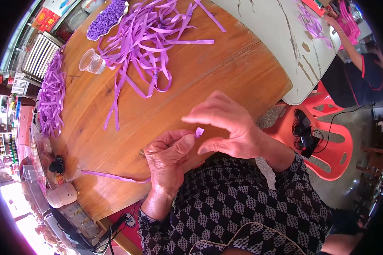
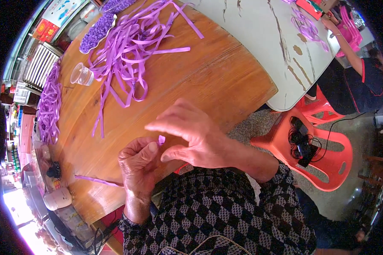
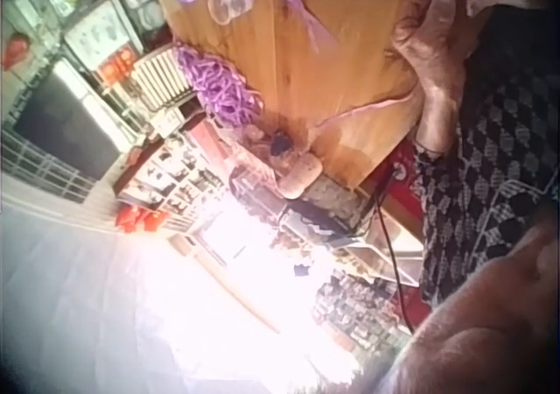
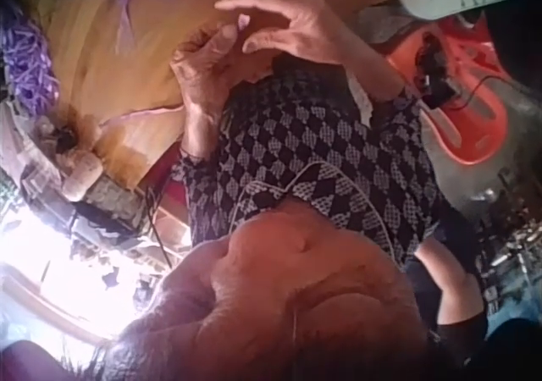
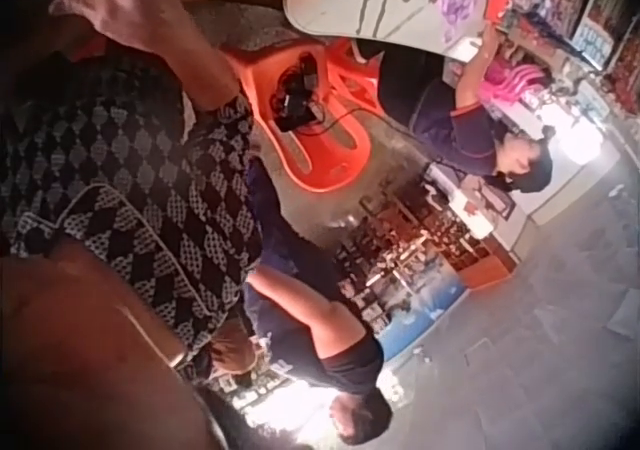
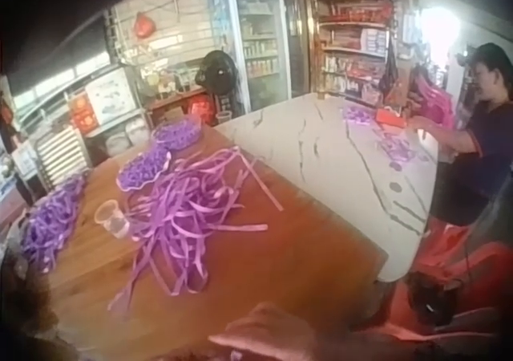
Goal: The person ties knots in purple ribbons by hand, one at a time, and stretches each ribbon between both hands to tighten them. After tying several knots along the length of a ribbon, they set it down and pick up a new ribbon to repeat the process.
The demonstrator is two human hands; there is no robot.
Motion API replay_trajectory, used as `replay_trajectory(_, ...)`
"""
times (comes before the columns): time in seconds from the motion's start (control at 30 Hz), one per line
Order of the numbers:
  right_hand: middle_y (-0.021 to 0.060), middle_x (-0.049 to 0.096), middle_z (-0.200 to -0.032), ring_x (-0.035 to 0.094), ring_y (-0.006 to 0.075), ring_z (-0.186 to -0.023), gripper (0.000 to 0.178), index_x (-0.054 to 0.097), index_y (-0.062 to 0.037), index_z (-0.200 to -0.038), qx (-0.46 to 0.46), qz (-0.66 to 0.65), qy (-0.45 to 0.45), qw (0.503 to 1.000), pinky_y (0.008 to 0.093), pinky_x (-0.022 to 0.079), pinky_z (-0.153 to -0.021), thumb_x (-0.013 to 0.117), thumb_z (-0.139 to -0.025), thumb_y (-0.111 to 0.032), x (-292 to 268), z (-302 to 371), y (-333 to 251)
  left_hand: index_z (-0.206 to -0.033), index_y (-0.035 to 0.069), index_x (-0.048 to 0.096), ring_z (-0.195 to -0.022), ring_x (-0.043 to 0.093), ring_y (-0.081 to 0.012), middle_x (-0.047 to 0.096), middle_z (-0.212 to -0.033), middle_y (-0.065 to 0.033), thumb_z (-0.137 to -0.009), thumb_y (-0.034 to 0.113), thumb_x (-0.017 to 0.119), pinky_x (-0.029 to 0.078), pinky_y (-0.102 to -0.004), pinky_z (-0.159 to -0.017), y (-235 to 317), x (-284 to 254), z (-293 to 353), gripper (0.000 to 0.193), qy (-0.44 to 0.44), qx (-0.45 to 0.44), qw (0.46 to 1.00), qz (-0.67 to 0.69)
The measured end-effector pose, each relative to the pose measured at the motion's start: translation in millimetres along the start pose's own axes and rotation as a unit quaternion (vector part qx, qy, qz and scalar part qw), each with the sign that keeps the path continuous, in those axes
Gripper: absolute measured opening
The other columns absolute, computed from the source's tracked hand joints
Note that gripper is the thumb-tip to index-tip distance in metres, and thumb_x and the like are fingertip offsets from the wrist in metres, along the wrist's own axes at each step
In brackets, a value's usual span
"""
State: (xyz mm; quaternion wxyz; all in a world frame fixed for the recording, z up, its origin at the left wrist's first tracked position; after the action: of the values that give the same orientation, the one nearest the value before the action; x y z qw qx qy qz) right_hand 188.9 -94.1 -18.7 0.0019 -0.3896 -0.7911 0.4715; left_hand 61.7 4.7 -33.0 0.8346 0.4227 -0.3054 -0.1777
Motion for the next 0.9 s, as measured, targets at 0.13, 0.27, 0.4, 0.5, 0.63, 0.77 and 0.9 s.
replay_trajectory(0.13,0.0036,0.057,-0.079,0.052,0.0212,-0.072,0.027,0.065,-0.0057,-0.084,-0.026,0.018,-0.014,0.999,0.0324,0.043,-0.064,0.077,-0.06,-0.009,6.0,0.6,1.5,-0.085,-0.004,0.063,-0.044,0.038,-0.0038,0.054,-0.06,0.0,-0.079,0.012,0.068,0.024,-0.0177,-0.04,7.7,5.2,7.0,0.018,-0.001,-0.004,0.999,-0.043)
replay_trajectory(0.27,0.0035,0.057,-0.079,0.052,0.0206,-0.072,0.026,0.065,-0.0055,-0.083,-0.011,0.005,-0.027,1.0,0.0312,0.043,-0.063,0.077,-0.06,-0.008,4.3,0.6,2.0,-0.087,-0.005,0.062,-0.047,0.036,-0.0019,0.052,-0.061,0.003,-0.082,0.015,0.066,0.023,-0.0165,-0.043,12.9,-4.2,9.0,0.021,-0.07,-0.01,0.997,-0.035)
replay_trajectory(0.4,0.0036,0.057,-0.079,0.053,0.0206,-0.072,0.026,0.064,-0.0057,-0.084,0.008,-0.027,-0.034,0.999,0.0307,0.043,-0.063,0.076,-0.062,-0.006,2.0,1.9,2.5,-0.091,-0.005,0.063,-0.056,0.045,-0.0016,0.057,-0.069,0.0026,-0.082,0.009,0.065,0.032,-0.0141,-0.049,12.4,-10.8,10.4,0.017,-0.085,-0.026,0.996,-0.02)
replay_trajectory(0.5,0.0034,0.058,-0.079,0.053,0.0205,-0.072,0.025,0.064,-0.0058,-0.085,0.021,-0.043,-0.044,0.998,0.0306,0.043,-0.063,0.076,-0.063,-0.006,4.6,-2.1,1.3,-0.085,-0.005,0.062,-0.044,0.035,-0.0022,0.052,-0.059,0.0017,-0.079,0.01,0.067,0.022,-0.0171,-0.041,7.6,-5.7,11.8,0.017,-0.032,0.032,0.996,-0.077)
replay_trajectory(0.63,0.0026,0.059,-0.078,0.053,0.019,-0.072,0.023,0.064,-0.0054,-0.084,-0.016,-0.038,-0.072,0.997,0.0304,0.042,-0.064,0.075,-0.064,-0.007,5.6,-4.3,-0.5,-0.085,-0.005,0.062,-0.046,0.038,-0.0023,0.054,-0.061,0.0014,-0.077,0.006,0.068,0.024,-0.016,-0.042,11.1,0.3,10.8,0.015,-0.037,0.035,0.997,-0.062)
replay_trajectory(0.77,0.0024,0.059,-0.077,0.053,0.0181,-0.072,0.02,0.063,-0.0053,-0.082,0.017,-0.062,-0.082,0.995,0.0301,0.042,-0.065,0.075,-0.066,-0.008,1.2,0.9,4.6,-0.086,-0.005,0.063,-0.058,0.047,-0.0038,0.059,-0.071,-0.001,-0.078,0.004,0.067,0.034,-0.0159,-0.053,13.0,-9.6,8.7,0.013,-0.085,0.013,0.994,-0.067)
replay_trajectory(0.9,0.0031,0.059,-0.077,0.054,0.0178,-0.073,0.016,0.06,-0.0052,-0.078,0.085,-0.106,-0.098,0.986,0.029,0.043,-0.066,0.073,-0.069,-0.006,-1.7,1.4,2.9,-0.086,-0.005,0.063,-0.068,0.053,-0.0051,0.063,-0.078,-0.0026,-0.08,0.003,0.066,0.043,-0.0162,-0.064,16.0,-8.2,11.8,0.011,-0.096,0.025,0.989,-0.108)
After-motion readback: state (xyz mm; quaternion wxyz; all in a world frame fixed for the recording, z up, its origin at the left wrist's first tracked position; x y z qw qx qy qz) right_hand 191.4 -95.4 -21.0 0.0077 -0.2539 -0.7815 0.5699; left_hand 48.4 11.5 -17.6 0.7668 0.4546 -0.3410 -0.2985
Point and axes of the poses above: each hand's wrist, its own z-axis away from the middle knuckle, its own x-axis out of the palm, y = z × x, the point moved 2 cm from there along -z, towards the middle knuckle
